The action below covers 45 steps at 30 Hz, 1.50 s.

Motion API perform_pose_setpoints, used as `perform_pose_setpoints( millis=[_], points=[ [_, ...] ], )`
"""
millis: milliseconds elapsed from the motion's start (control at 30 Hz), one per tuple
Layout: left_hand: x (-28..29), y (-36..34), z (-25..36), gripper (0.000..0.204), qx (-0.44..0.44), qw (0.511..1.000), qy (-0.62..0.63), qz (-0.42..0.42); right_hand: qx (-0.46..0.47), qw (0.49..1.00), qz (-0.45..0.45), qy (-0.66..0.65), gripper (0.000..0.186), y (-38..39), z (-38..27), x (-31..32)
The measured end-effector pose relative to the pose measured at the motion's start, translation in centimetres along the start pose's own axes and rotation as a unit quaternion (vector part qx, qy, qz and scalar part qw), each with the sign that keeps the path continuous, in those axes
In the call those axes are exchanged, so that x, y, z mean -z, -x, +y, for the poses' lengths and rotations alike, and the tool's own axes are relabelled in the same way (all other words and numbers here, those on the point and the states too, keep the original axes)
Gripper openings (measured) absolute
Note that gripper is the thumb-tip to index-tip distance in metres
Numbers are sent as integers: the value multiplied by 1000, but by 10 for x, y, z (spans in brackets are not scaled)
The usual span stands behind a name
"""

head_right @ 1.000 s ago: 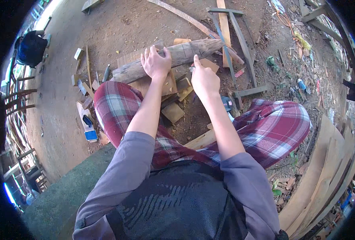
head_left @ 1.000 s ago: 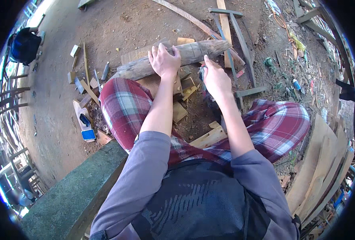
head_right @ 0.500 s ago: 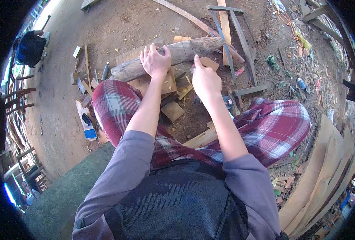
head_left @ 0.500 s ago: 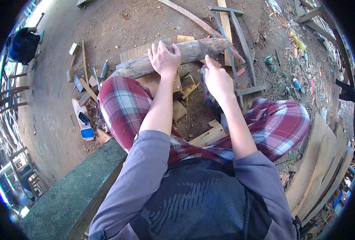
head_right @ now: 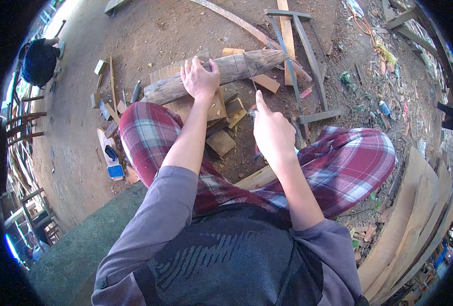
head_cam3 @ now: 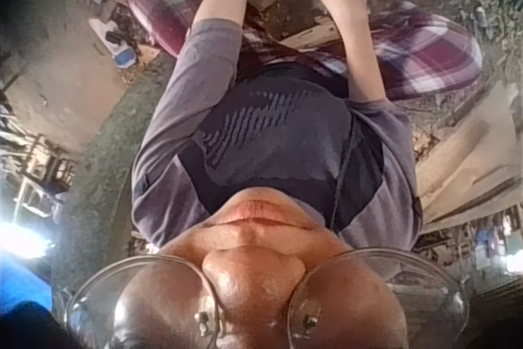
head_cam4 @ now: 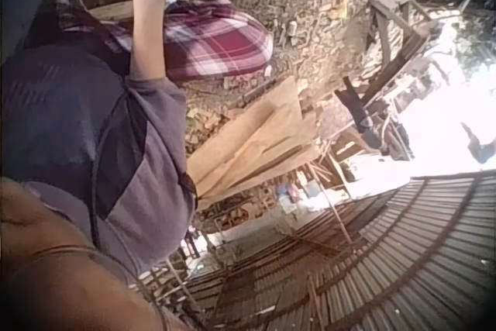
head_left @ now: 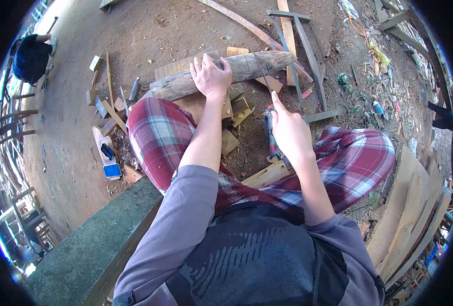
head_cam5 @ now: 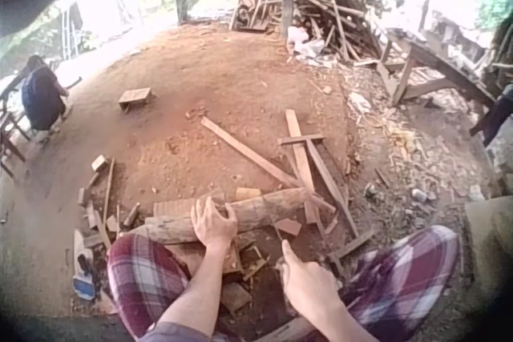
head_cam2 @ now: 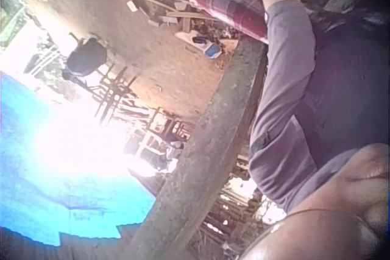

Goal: Using a knife to carve and shape a wooden log or piece.

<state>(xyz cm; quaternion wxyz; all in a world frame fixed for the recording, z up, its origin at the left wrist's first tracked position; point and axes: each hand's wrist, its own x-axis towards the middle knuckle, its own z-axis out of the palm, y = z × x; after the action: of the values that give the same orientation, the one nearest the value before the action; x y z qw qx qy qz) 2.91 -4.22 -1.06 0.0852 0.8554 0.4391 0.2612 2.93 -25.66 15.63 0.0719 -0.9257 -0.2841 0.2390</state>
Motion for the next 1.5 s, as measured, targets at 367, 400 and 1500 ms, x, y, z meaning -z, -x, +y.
perform_pose_setpoints(
  millis=[367,400,1500],
  points=[
    [5,-1,3,34,8,1000,12,-18,27,999,40,-16,53,-82,5,-34],
    [3,-1,4,34,4,1000,14,-18,43,997,60,-20,53,-92,11,-45],
    [2,0,3,37,-4,999,-15,30,32,999,38,-15,50,-35,5,-17]
  ],
)
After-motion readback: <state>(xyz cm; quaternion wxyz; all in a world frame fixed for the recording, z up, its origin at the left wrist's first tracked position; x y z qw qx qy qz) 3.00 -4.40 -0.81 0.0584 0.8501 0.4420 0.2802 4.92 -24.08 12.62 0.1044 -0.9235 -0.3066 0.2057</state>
